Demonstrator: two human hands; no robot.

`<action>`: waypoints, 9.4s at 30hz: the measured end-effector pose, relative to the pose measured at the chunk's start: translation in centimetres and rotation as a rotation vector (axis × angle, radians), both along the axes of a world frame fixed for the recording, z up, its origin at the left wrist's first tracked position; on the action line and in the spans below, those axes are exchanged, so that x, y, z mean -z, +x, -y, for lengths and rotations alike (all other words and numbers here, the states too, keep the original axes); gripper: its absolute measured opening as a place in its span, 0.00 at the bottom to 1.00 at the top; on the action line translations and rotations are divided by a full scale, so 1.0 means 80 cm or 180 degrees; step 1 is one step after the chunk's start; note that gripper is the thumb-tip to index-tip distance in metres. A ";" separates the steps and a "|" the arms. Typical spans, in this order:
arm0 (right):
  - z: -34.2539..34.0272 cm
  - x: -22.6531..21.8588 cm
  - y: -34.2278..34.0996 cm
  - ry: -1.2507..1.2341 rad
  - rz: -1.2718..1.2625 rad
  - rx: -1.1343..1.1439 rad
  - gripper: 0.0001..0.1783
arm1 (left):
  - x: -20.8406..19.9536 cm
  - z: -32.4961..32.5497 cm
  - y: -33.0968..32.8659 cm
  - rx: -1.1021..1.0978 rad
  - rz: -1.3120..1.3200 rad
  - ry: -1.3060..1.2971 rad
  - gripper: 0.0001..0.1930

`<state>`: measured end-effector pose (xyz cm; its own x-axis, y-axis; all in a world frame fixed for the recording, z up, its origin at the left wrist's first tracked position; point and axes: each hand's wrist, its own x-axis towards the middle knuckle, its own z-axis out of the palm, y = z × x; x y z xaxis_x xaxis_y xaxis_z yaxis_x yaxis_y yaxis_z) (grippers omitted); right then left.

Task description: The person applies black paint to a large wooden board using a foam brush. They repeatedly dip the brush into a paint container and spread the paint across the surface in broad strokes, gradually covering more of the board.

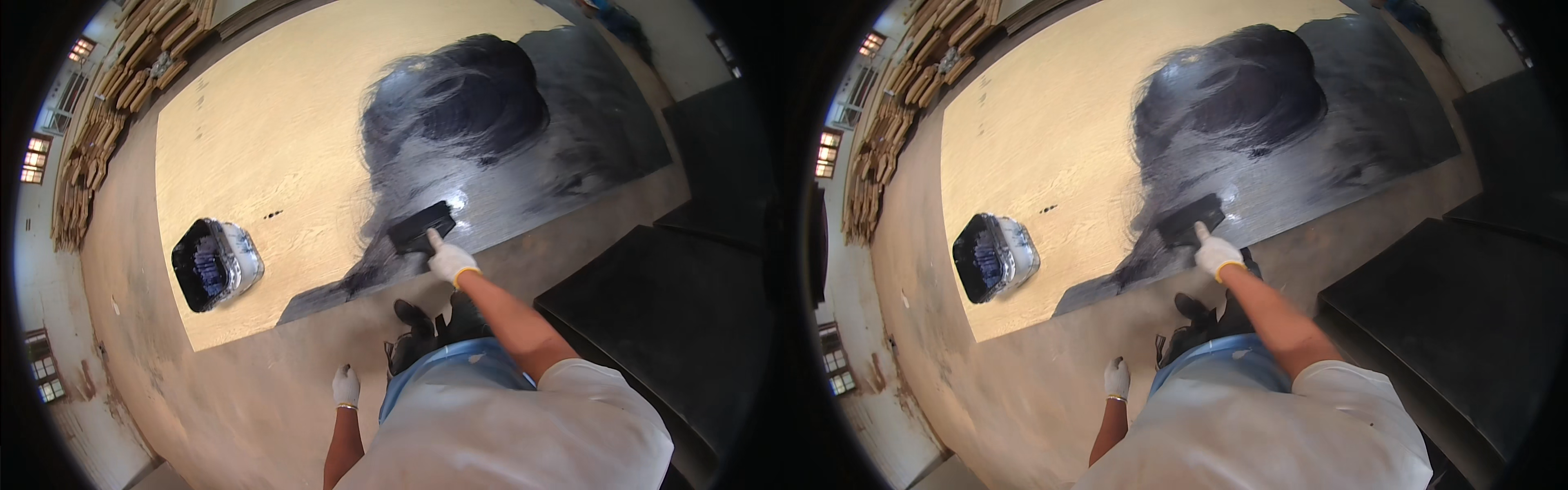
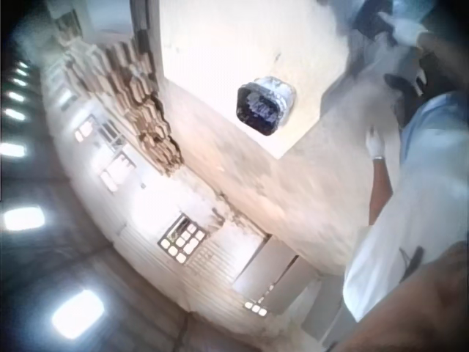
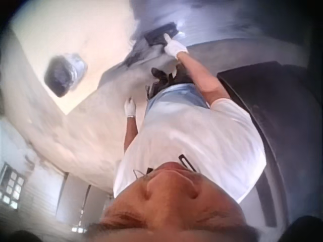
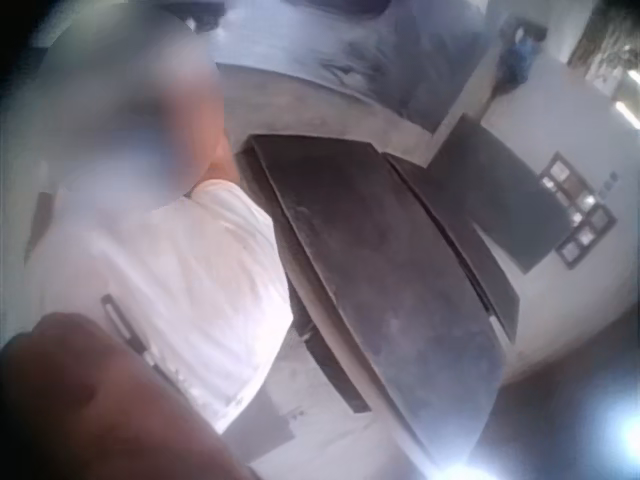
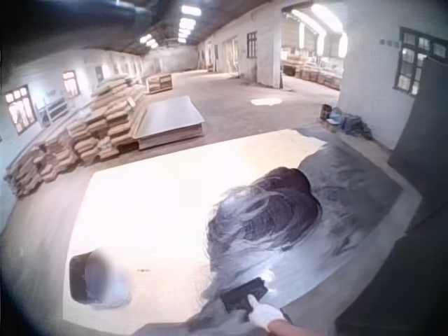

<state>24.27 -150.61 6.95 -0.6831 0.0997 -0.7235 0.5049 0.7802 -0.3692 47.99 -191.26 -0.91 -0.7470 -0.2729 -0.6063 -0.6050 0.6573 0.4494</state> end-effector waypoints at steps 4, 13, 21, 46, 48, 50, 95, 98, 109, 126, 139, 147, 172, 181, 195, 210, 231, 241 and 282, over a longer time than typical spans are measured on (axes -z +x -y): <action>-0.144 0.003 0.011 0.0421 0.0235 0.0137 0.45 | -0.011 -0.038 -0.008 0.0093 0.0161 -0.0295 0.22; -0.232 0.017 -0.230 0.0096 -0.0265 0.0169 0.41 | -0.023 -0.188 -0.062 0.0410 0.0946 -0.0173 0.23; -0.372 0.012 -0.337 0.0284 -0.0588 -0.0178 0.33 | -0.068 -0.288 -0.154 0.0218 0.0750 0.0100 0.23; -0.650 0.014 -0.392 0.1210 -0.0720 0.0352 0.33 | -0.041 -0.315 -0.081 0.0387 0.1721 0.0044 0.23; -0.686 0.024 -0.439 0.1169 -0.0864 0.0105 0.33 | -0.052 -0.329 -0.080 0.0742 0.1873 -0.0018 0.23; -0.709 0.035 -0.510 0.1141 -0.0920 -0.0208 0.35 | -0.060 -0.347 -0.088 0.1577 0.1999 -0.0204 0.23; -0.266 0.024 -0.585 0.0539 -0.0466 -0.1626 0.37 | -0.012 -0.290 0.060 -0.0181 0.1565 0.0334 0.20; -0.254 0.008 -0.608 0.0545 -0.0341 -0.1425 0.37 | 0.013 -0.271 0.070 0.0173 0.1545 0.0427 0.20; -0.235 -0.037 -0.568 0.0513 -0.0192 -0.0685 0.40 | 0.034 -0.164 0.031 -0.0356 0.1175 0.0395 0.18; -0.507 -0.021 -0.253 0.0800 -0.0206 -0.0175 0.42 | 0.007 -0.235 0.051 0.0323 0.1634 0.0380 0.22; -0.196 0.017 -0.522 0.0228 -0.0729 -0.2430 0.43 | 0.026 -0.234 0.087 -0.0290 0.1353 0.0658 0.22; -0.011 -0.046 -0.436 0.0523 0.0001 -0.3443 0.44 | 0.043 -0.180 0.146 -0.0526 0.1219 0.0445 0.22; -0.082 -0.008 -0.559 0.0784 -0.0253 -0.2798 0.44 | 0.042 -0.173 0.129 -0.1544 0.1511 0.0436 0.21; -0.098 -0.036 -0.584 0.0286 0.0033 -0.1885 0.47 | 0.057 -0.171 0.110 -0.1400 0.1425 0.0391 0.22; -0.046 -0.042 -0.579 0.0548 -0.0104 -0.1540 0.44 | 0.068 -0.165 0.089 -0.1610 0.1295 0.0395 0.23; 0.058 -0.035 -0.412 0.0709 0.0048 -0.3814 0.44 | 0.063 -0.119 0.153 -0.1604 0.1670 0.0325 0.23; 0.084 -0.046 -0.309 0.0720 0.0413 -0.3003 0.45 | 0.086 0.004 0.123 -0.1421 0.1041 0.0509 0.22; 0.115 -0.100 -0.335 0.0926 0.0968 -0.2135 0.44 | 0.107 0.022 0.122 -0.1583 0.0769 0.0610 0.22; 0.061 -0.043 -0.233 0.0740 -0.0084 -0.3900 0.42 | 0.018 -0.107 0.195 -0.1772 0.0723 0.0201 0.24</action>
<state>5.62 -155.48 10.36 -0.4305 -0.4888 -0.7588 -0.6057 0.7797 -0.1587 63.61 -182.70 -2.37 -0.3521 -0.5440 -0.7616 -0.9358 0.1906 0.2965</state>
